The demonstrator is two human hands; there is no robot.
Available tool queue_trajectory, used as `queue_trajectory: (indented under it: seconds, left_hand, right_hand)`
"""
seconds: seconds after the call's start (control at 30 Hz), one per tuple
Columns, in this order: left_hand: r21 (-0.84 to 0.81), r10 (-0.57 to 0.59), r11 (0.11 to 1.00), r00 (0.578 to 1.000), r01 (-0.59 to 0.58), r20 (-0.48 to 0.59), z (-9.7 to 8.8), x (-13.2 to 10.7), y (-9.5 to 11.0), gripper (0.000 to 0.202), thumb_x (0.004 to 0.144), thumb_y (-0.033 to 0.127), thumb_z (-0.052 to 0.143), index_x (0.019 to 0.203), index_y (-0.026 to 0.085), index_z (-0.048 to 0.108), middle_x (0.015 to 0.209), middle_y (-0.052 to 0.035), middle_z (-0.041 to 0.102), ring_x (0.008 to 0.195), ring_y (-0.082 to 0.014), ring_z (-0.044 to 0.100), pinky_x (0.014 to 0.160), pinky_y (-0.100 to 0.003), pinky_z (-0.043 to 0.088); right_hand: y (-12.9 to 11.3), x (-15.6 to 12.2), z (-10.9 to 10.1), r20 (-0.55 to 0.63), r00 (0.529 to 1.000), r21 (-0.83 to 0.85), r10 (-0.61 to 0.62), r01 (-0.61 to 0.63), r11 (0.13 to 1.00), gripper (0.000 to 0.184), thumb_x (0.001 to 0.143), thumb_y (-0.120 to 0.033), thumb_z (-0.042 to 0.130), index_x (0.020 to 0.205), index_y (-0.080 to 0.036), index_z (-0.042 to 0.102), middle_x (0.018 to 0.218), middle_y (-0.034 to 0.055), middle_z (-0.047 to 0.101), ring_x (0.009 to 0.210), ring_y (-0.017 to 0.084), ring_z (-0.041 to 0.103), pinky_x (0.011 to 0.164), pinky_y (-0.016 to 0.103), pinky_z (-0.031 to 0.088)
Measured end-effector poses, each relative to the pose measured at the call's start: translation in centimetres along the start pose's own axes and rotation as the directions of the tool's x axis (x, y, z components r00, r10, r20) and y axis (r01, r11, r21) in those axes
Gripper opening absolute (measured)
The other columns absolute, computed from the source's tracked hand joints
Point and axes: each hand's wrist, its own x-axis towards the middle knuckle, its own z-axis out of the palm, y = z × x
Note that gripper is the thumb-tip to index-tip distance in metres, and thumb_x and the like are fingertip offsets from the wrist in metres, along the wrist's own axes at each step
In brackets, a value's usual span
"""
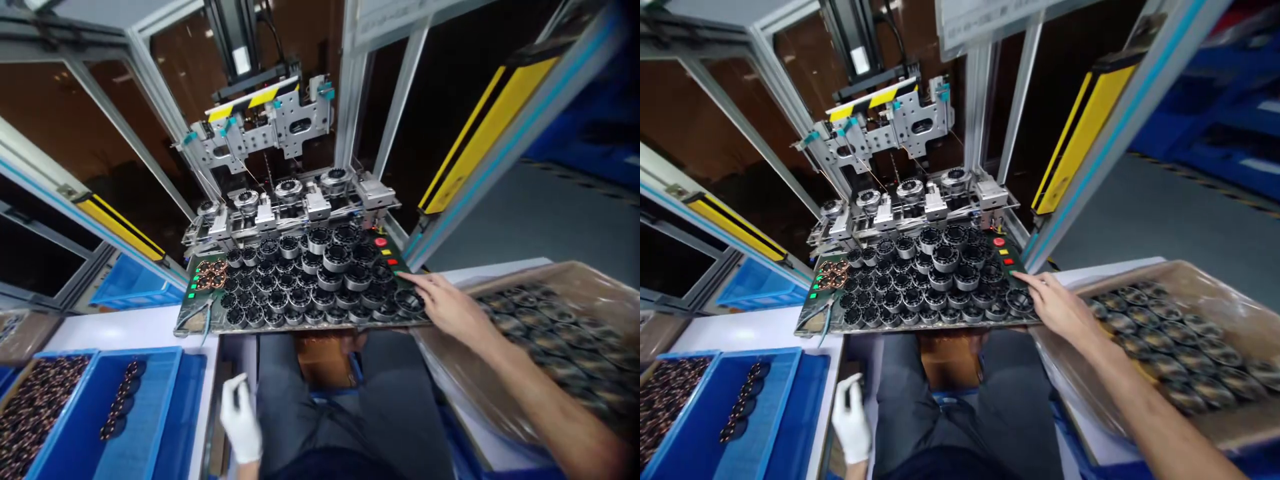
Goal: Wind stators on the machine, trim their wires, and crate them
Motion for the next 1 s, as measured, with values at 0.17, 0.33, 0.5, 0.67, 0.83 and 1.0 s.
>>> queue_trajectory:
  seconds: [0.17, 0.33, 0.5, 0.67, 0.83, 1.0]
  left_hand:
    - [-0.192, 0.106, 0.980, 0.949, -0.049, 0.298, 5.1, -2.9, 2.4, 0.034, 0.104, 0.047, 0.062, 0.093, 0.024, 0.084, 0.096, -0.0089, 0.086, 0.092, -0.0285, 0.085, 0.089, -0.041, 0.070]
    - [-0.281, 0.188, 0.958, 0.869, -0.058, 0.459, 5.6, -1.6, 1.9, 0.036, 0.095, 0.056, 0.073, 0.093, 0.023, 0.085, 0.098, -0.0103, 0.085, 0.098, -0.0323, 0.082, 0.099, -0.047, 0.067]
    - [-0.277, 0.206, 0.959, 0.818, -0.060, 0.537, 6.6, -2.2, 1.3, 0.044, 0.096, 0.065, 0.069, 0.095, 0.023, 0.083, 0.099, -0.0091, 0.086, 0.100, -0.0349, 0.083, 0.101, -0.050, 0.068]
    - [-0.303, 0.322, 0.941, 0.677, -0.152, 0.662, 6.6, -4.2, 3.5, 0.044, 0.092, 0.067, 0.072, 0.092, 0.024, 0.085, 0.100, -0.0091, 0.087, 0.098, -0.0360, 0.084, 0.097, -0.049, 0.070]
    - [-0.395, 0.459, 0.888, 0.516, -0.236, 0.723, 7.0, -5.0, 8.2, 0.044, 0.096, 0.064, 0.070, 0.088, 0.022, 0.083, 0.094, -0.0107, 0.087, 0.090, -0.0348, 0.085, 0.087, -0.046, 0.072]
    - [-0.539, 0.628, 0.773, 0.283, -0.335, 0.725, 11.4, -7.3, 18.0, 0.045, 0.110, 0.054, 0.055, 0.095, 0.021, 0.081, 0.097, -0.0102, 0.087, 0.092, -0.0281, 0.084, 0.089, -0.039, 0.071]
  right_hand:
    - [1.3, -4.9, -4.1, -0.122, 0.990, 0.014, 0.064, -0.063, 0.998, 0.059, 0.109, -0.048, 0.051, 0.161, -0.023, 0.065, 0.140, 0.0200, 0.079, 0.117, 0.037, 0.079, 0.110, 0.052, 0.063]
    - [6.3, -19.4, -12.2, -0.412, 0.831, -0.143, 0.373, -0.463, 0.875, 0.047, 0.114, -0.053, 0.053, 0.144, -0.022, 0.071, 0.128, 0.0253, 0.077, 0.122, 0.042, 0.074, 0.112, 0.059, 0.059]
    - [8.6, -31.7, -13.7, -0.463, 0.647, -0.253, 0.606, -0.751, 0.610, 0.039, 0.111, -0.052, 0.074, 0.130, -0.018, 0.074, 0.130, 0.0110, 0.075, 0.119, 0.030, 0.074, 0.108, 0.055, 0.063]
    - [8.7, -32.2, -11.3, -0.409, 0.615, -0.332, 0.674, -0.789, 0.518, 0.050, 0.109, -0.047, 0.081, 0.150, -0.021, 0.070, 0.161, 0.0145, 0.065, 0.143, 0.036, 0.066, 0.119, 0.061, 0.060]
    - [9.5, -31.3, -12.4, -0.419, 0.554, -0.366, 0.720, -0.828, 0.424, 0.053, 0.110, -0.045, 0.081, 0.155, -0.022, 0.067, 0.165, 0.0152, 0.063, 0.144, 0.036, 0.067, 0.118, 0.062, 0.061]
    - [9.9, -31.9, -12.7, -0.358, 0.560, -0.390, 0.747, -0.817, 0.425, 0.043, 0.111, -0.041, 0.080, 0.148, -0.021, 0.072, 0.156, 0.0137, 0.069, 0.133, 0.031, 0.073, 0.109, 0.054, 0.068]
